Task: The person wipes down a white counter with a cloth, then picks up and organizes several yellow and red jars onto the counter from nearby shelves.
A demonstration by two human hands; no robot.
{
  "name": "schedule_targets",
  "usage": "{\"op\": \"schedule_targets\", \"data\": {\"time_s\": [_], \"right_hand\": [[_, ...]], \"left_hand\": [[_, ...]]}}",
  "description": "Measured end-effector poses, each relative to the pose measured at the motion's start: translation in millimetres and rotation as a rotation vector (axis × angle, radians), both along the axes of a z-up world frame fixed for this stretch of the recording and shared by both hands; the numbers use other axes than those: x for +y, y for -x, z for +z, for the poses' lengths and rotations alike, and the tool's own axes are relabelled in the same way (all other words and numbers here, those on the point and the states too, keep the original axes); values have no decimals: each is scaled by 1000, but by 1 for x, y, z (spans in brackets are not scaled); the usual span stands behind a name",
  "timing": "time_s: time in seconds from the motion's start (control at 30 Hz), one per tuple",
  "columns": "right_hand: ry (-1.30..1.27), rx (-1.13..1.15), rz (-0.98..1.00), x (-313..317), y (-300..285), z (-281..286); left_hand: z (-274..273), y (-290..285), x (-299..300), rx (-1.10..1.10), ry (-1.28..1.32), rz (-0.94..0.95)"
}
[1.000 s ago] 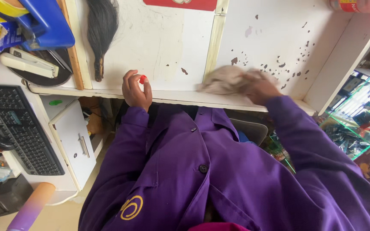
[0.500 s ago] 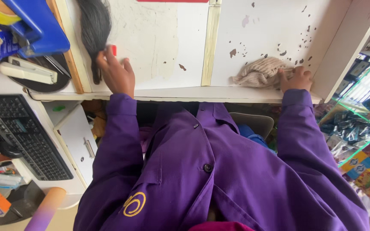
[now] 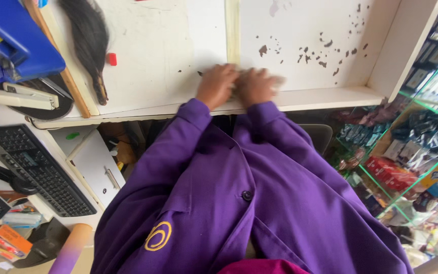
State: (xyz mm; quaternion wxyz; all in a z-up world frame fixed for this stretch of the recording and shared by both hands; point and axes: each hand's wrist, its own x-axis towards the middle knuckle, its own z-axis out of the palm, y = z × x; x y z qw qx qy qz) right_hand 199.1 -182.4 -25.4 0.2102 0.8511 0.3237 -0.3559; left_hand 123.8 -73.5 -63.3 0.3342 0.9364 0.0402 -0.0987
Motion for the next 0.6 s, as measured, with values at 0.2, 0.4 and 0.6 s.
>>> {"op": "schedule_targets", "data": {"time_s": [0.2,0.4,0.6], "right_hand": [[-435,164,-119,13,54,-45],[-585,316,-197,-7,21,-41],[-546,227,-235,-77,-42,-40]], "left_hand": [[43,54,71,312,-283,169],[9,66,29,496,-302,123],[-41,14,-35,428,-218,46]]}}
